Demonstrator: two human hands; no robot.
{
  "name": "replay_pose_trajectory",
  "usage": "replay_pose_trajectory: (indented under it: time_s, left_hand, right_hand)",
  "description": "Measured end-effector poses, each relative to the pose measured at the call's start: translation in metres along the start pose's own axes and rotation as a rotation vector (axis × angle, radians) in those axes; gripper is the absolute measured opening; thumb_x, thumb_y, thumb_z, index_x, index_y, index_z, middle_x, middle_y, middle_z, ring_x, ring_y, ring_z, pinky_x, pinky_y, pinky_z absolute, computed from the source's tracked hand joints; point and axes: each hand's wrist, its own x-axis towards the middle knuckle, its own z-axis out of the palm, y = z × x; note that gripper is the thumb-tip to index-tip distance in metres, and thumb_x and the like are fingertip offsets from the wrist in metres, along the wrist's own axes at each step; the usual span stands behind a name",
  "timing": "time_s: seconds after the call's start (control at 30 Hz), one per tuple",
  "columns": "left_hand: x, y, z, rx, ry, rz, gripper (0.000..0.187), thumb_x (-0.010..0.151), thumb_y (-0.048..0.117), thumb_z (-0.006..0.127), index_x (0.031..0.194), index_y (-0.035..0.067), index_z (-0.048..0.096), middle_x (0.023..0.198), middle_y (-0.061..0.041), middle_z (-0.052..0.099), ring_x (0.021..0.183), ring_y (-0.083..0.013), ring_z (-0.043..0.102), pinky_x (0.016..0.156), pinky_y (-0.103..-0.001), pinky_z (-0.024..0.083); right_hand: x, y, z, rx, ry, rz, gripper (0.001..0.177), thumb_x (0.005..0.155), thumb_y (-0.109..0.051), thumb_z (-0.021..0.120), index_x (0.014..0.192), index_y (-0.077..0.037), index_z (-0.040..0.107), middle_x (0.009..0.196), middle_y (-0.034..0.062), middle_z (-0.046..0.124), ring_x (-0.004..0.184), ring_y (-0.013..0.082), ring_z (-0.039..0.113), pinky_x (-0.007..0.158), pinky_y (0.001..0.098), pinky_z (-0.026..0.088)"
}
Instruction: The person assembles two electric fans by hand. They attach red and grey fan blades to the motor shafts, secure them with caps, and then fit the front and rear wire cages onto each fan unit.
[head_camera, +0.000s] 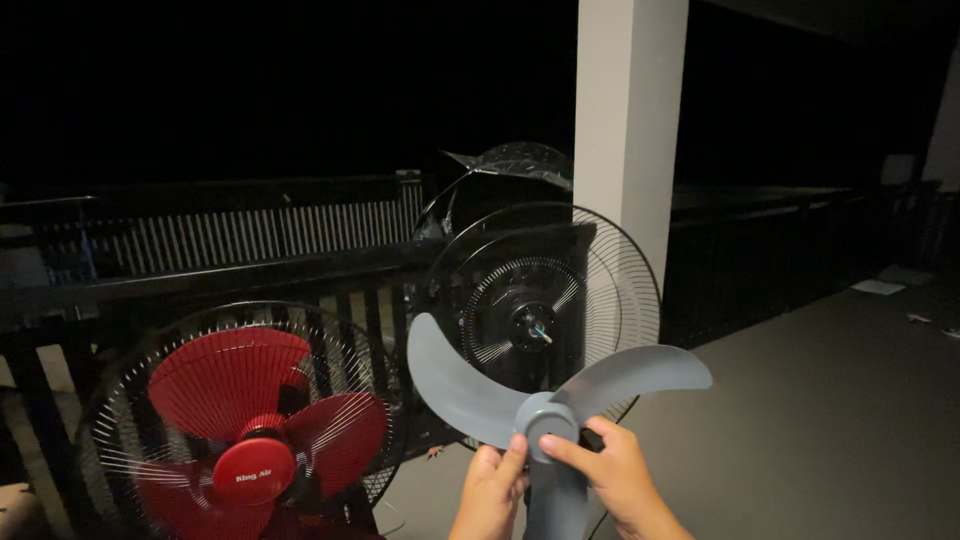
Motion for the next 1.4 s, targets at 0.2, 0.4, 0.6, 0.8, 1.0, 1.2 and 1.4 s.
replay_pose_trajectory:
  time_s: [0.2, 0.4, 0.6, 0.8, 1.0, 1.2, 1.4]
  left_hand:
    - [0.030, 0.007, -0.002, -0.095, -0.235, -0.065, 0.056, 0.081, 0.008, 0.061, 0.136, 0.001, 0.054, 0.128, -0.007, 0.070, 0.120, -0.0187, 0.067, 0.100, -0.036, 0.051]
    - [0.112, 0.020, 0.008, -0.068, -0.001, -0.147, 0.037, 0.091, 0.011, 0.049, 0.125, -0.001, 0.061, 0.104, -0.011, 0.062, 0.105, -0.0251, 0.067, 0.100, -0.044, 0.057]
    - [0.189, 0.002, 0.009, -0.313, -0.090, -0.304, 0.025, 0.099, 0.029, 0.060, 0.112, 0.008, 0.066, 0.109, -0.003, 0.075, 0.096, -0.0138, 0.069, 0.091, -0.032, 0.053]
    - [0.211, -0.003, 0.004, -0.263, -0.311, -0.274, 0.019, 0.102, 0.026, 0.064, 0.111, 0.010, 0.070, 0.102, 0.001, 0.072, 0.092, -0.0120, 0.069, 0.086, -0.028, 0.054]
    - [0.228, -0.014, -0.005, -0.254, -0.089, -0.325, 0.027, 0.090, 0.029, 0.065, 0.110, 0.012, 0.070, 0.109, -0.004, 0.073, 0.100, -0.0188, 0.067, 0.090, -0.040, 0.051]
    - [0.242, -0.031, -0.017, -0.227, -0.164, -0.291, 0.033, 0.091, 0.032, 0.070, 0.118, 0.013, 0.068, 0.117, -0.005, 0.069, 0.106, -0.0231, 0.061, 0.099, -0.046, 0.048]
    - [0.247, -0.034, -0.020, -0.281, -0.131, -0.330, 0.041, 0.088, 0.032, 0.072, 0.121, 0.009, 0.068, 0.120, -0.009, 0.070, 0.109, -0.0264, 0.064, 0.094, -0.047, 0.055]
  right_hand:
    - [0.047, 0.024, -0.035, 0.104, -0.052, 0.001, 0.040, 0.073, -0.012, 0.080, 0.109, 0.004, 0.072, 0.093, 0.0112, 0.079, 0.080, 0.0153, 0.074, 0.073, 0.0290, 0.059]
    - [0.119, 0.029, -0.069, 0.108, -0.077, 0.000, 0.043, 0.081, -0.013, 0.079, 0.114, 0.012, 0.067, 0.095, 0.0164, 0.075, 0.082, 0.0197, 0.070, 0.073, 0.0349, 0.058]
    - [0.151, 0.047, -0.092, 0.169, -0.145, 0.043, 0.051, 0.076, -0.010, 0.077, 0.121, 0.009, 0.065, 0.100, 0.0169, 0.075, 0.087, 0.0209, 0.073, 0.079, 0.0356, 0.060]
    - [0.188, 0.053, -0.087, 0.132, -0.195, 0.009, 0.047, 0.076, -0.007, 0.079, 0.118, 0.011, 0.066, 0.101, 0.0165, 0.074, 0.089, 0.0220, 0.071, 0.080, 0.0362, 0.059]
    - [0.210, 0.063, -0.071, 0.380, -0.214, 0.022, 0.042, 0.077, -0.004, 0.076, 0.117, 0.004, 0.066, 0.102, 0.0128, 0.073, 0.091, 0.0207, 0.070, 0.083, 0.0379, 0.059]
    - [0.221, 0.087, -0.073, 0.508, -0.163, 0.012, 0.044, 0.078, -0.005, 0.075, 0.121, 0.000, 0.063, 0.107, 0.0107, 0.071, 0.095, 0.0196, 0.069, 0.086, 0.0386, 0.057]
    - [0.228, 0.099, -0.068, 0.626, -0.226, 0.002, 0.041, 0.084, -0.007, 0.075, 0.122, 0.001, 0.062, 0.112, 0.0116, 0.070, 0.103, 0.0222, 0.065, 0.096, 0.0405, 0.051]
